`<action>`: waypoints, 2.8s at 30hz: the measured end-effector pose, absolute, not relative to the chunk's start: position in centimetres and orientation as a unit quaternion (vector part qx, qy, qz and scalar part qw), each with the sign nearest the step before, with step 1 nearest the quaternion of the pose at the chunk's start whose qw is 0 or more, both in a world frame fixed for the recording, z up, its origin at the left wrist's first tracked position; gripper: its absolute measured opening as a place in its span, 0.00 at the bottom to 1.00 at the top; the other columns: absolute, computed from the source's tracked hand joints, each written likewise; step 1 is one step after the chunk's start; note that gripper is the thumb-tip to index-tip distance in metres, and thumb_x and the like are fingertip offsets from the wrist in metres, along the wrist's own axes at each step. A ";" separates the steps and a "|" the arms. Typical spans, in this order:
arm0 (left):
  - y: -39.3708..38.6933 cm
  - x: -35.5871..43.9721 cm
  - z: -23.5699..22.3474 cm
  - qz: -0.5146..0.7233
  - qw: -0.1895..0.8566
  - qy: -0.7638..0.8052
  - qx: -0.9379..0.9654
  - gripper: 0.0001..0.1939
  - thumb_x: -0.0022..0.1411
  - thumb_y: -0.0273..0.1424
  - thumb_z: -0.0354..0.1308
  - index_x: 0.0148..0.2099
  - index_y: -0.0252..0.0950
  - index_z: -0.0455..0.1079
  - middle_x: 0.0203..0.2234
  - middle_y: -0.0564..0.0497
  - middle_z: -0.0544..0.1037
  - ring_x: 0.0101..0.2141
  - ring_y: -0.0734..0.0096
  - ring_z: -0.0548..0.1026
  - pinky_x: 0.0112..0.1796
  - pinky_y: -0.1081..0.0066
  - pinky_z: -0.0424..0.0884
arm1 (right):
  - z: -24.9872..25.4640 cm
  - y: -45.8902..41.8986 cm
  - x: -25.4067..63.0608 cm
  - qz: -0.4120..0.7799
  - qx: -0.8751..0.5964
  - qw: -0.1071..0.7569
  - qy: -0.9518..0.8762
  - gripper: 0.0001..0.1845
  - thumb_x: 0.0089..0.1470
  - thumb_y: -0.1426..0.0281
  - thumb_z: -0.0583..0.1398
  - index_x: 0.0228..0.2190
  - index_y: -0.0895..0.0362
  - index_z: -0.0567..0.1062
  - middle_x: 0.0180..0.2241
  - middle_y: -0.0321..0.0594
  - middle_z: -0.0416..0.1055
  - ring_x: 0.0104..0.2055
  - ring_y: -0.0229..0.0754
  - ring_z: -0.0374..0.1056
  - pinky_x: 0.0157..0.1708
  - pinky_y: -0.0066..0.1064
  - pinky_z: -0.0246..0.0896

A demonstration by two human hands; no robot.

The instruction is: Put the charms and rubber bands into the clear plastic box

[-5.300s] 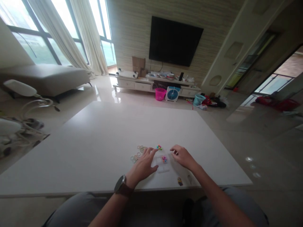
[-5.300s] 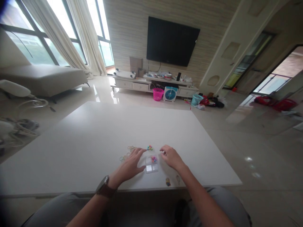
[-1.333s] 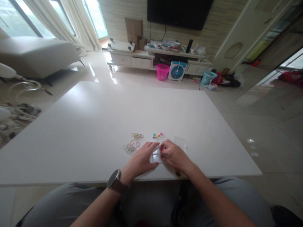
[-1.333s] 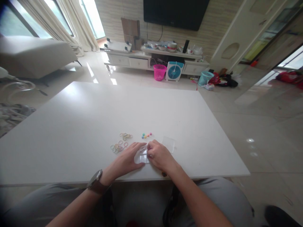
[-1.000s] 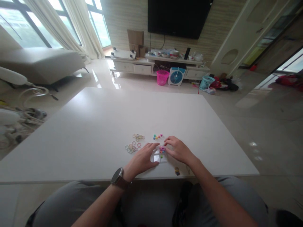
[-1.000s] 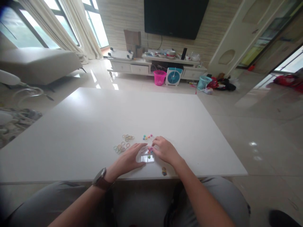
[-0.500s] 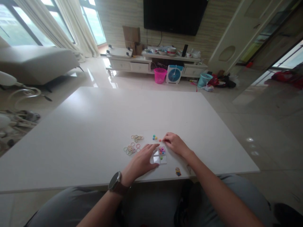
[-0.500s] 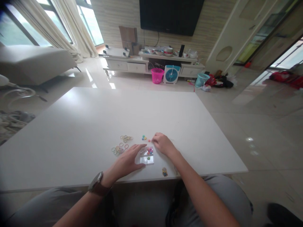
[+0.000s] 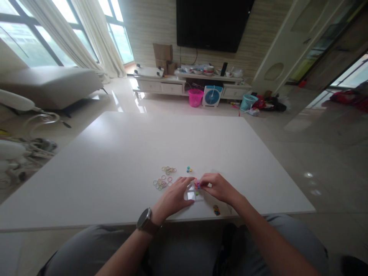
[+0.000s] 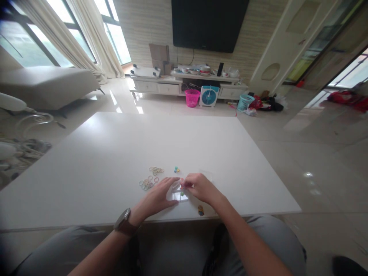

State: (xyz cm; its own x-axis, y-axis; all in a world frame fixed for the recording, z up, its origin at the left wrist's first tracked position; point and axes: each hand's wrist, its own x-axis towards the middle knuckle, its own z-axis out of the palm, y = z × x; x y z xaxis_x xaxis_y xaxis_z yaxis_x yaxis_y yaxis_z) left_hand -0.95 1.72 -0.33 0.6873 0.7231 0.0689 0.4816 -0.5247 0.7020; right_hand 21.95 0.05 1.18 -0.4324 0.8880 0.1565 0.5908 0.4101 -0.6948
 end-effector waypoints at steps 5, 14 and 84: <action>1.7 -0.9 -0.4 0.181 0.330 0.347 0.859 0.36 0.52 0.27 0.66 0.61 0.45 0.60 0.53 0.48 0.71 0.55 0.57 0.69 0.55 0.58 0.67 | 1.1 -0.9 21.9 0.285 -0.438 0.243 -0.817 0.07 0.57 0.79 0.61 0.29 0.58 0.78 0.30 0.37 0.74 0.31 0.37 0.67 0.34 0.26 0.58; 2.0 -1.0 -1.0 0.175 0.331 0.342 0.862 0.37 0.53 0.27 0.66 0.63 0.46 0.58 0.53 0.48 0.71 0.54 0.58 0.68 0.54 0.58 0.68 | 0.7 -1.5 21.1 0.223 -0.445 0.174 -0.850 0.08 0.54 0.81 0.61 0.26 0.58 0.73 0.30 0.36 0.71 0.31 0.36 0.64 0.32 0.26 0.54; 1.9 -1.3 -0.3 0.146 0.316 0.373 0.860 0.34 0.50 0.32 0.69 0.59 0.44 0.62 0.50 0.47 0.71 0.51 0.55 0.70 0.51 0.58 0.69 | 1.9 -0.6 21.1 0.333 -0.447 0.211 -0.803 0.03 0.55 0.76 0.62 0.32 0.59 0.77 0.29 0.36 0.73 0.31 0.36 0.66 0.34 0.27 0.60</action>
State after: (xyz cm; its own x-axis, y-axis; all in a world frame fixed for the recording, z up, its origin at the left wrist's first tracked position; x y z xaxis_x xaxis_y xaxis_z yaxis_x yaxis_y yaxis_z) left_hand -1.32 1.92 -0.28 0.6786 0.7343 0.0157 0.5489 -0.5213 0.6534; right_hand 21.08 -0.60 1.89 -0.5104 0.8589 0.0416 0.5779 0.3784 -0.7231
